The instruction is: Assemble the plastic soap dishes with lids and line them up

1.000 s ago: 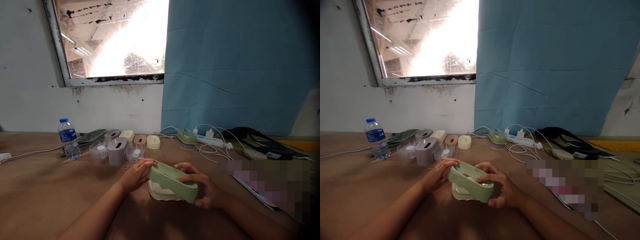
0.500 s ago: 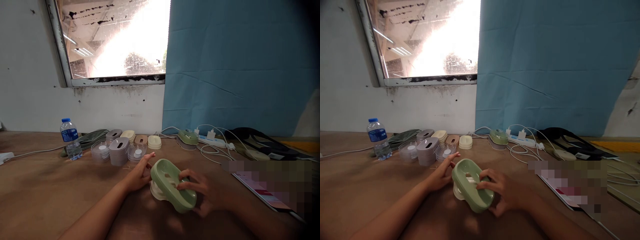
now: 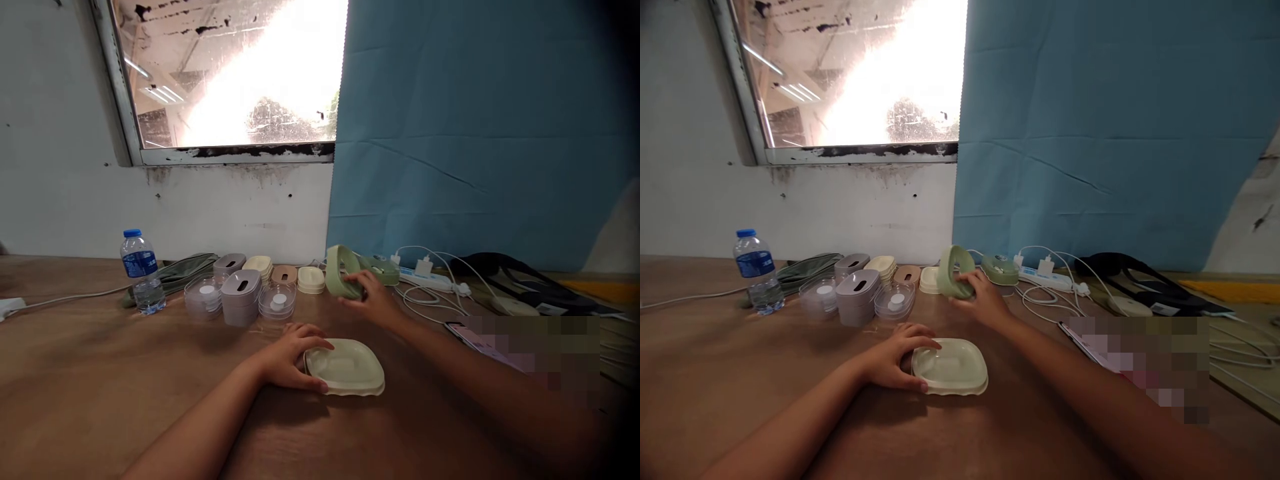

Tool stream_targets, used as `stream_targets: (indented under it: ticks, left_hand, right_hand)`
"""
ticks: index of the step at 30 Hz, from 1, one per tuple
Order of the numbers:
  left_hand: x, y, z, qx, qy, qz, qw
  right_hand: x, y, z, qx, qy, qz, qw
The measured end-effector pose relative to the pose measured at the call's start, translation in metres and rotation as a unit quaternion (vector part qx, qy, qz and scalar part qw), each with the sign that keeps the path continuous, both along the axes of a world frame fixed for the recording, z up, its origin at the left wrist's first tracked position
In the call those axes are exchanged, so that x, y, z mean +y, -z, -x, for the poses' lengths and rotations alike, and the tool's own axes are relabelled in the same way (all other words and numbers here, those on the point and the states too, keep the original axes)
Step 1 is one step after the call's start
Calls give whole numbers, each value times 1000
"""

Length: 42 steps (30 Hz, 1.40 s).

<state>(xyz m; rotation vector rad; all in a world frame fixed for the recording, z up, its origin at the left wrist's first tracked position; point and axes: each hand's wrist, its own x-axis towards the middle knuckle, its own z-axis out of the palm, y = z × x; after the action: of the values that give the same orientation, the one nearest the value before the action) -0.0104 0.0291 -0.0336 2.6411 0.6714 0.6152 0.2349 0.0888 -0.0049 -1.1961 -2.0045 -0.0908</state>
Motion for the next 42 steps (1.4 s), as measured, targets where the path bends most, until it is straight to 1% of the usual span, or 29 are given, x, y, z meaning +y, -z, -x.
stream_targets:
  ticks: [4, 7, 9, 12, 16, 19, 27, 34, 39, 42]
  left_hand:
    - [1, 2, 0, -2, 5, -6, 1000]
    - [1, 1, 1, -5, 12, -3, 1000]
    - [0, 0, 1, -3, 16, 0, 1000]
    - [0, 1, 1, -3, 19, 1, 1000]
    - [2, 5, 1, -3, 25, -2, 1000]
    - [3, 7, 0, -2, 26, -8, 1000]
    - [4, 7, 1, 5, 25, -14, 1000]
    - [5, 8, 2, 6, 24, -16, 1000]
    - [5, 7, 2, 10, 25, -20, 999]
    - [4, 6, 2, 10, 24, -28, 999]
  right_hand:
    - [64, -20, 31, -25, 8, 19, 999]
    - [103, -25, 54, -53, 21, 44, 997]
    - [122, -25, 68, -73, 34, 60, 995]
    - [139, -24, 82, -106, 50, 82, 990]
    - [148, -25, 92, -150, 62, 107, 981]
    - [152, -24, 100, -182, 54, 126, 974]
    - [163, -10, 125, -249, 6, 197, 948]
    - [159, -13, 127, -279, -48, 246, 927]
    - [149, -13, 127, -276, -51, 243, 929]
    - [145, -14, 128, -262, -42, 204, 942]
